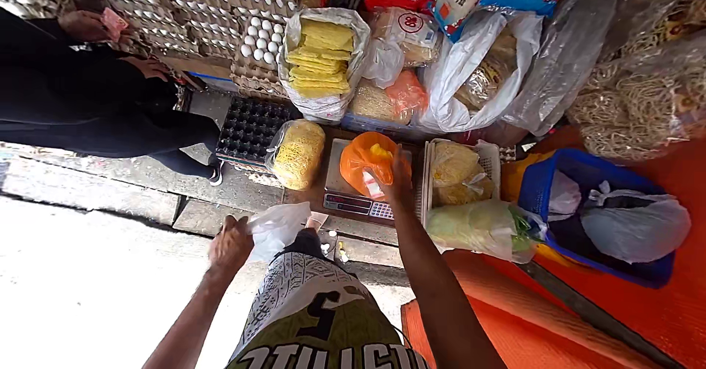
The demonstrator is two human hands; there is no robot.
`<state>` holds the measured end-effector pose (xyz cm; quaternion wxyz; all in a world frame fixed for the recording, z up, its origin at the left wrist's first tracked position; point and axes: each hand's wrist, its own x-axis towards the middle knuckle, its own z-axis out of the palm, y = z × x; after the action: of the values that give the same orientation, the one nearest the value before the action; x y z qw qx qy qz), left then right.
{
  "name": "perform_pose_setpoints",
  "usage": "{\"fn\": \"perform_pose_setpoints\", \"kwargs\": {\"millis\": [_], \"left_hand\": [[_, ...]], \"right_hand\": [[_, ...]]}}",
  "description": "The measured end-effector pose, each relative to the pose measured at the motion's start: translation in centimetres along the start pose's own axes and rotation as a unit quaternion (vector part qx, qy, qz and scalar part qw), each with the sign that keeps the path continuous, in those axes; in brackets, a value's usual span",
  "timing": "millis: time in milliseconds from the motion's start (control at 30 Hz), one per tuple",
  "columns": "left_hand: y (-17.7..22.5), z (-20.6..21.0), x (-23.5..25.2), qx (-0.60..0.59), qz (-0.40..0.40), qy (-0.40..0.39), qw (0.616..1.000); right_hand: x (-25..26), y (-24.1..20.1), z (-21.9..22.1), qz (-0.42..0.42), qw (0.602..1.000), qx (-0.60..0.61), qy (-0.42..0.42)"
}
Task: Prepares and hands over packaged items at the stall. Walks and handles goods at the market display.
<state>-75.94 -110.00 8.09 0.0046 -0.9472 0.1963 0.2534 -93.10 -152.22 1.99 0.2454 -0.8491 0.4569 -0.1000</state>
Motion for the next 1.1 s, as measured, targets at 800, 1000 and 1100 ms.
{"fn": "perform_pose_setpoints", "kwargs": {"millis": [800,1000,1100], "left_hand": [[3.1,0.0,7.2,-0.57,-0.061,-0.156,0.804],[13.8,1.7,2.3,-0.66,-0.071,-0.294,0.688],[17.5,-0.1,-1.2,-0.714,-0.083,-0.376,0.584]], "right_hand": [[-0.4,-2.2,-11.5,0.123,0.869,0.476,-0.057],[-4.7,-9.8,-17.7,0.06,0.86,0.507,0.011],[-8.3,-14.5,-20.0,0.036,0.86,0.507,0.032]]}}
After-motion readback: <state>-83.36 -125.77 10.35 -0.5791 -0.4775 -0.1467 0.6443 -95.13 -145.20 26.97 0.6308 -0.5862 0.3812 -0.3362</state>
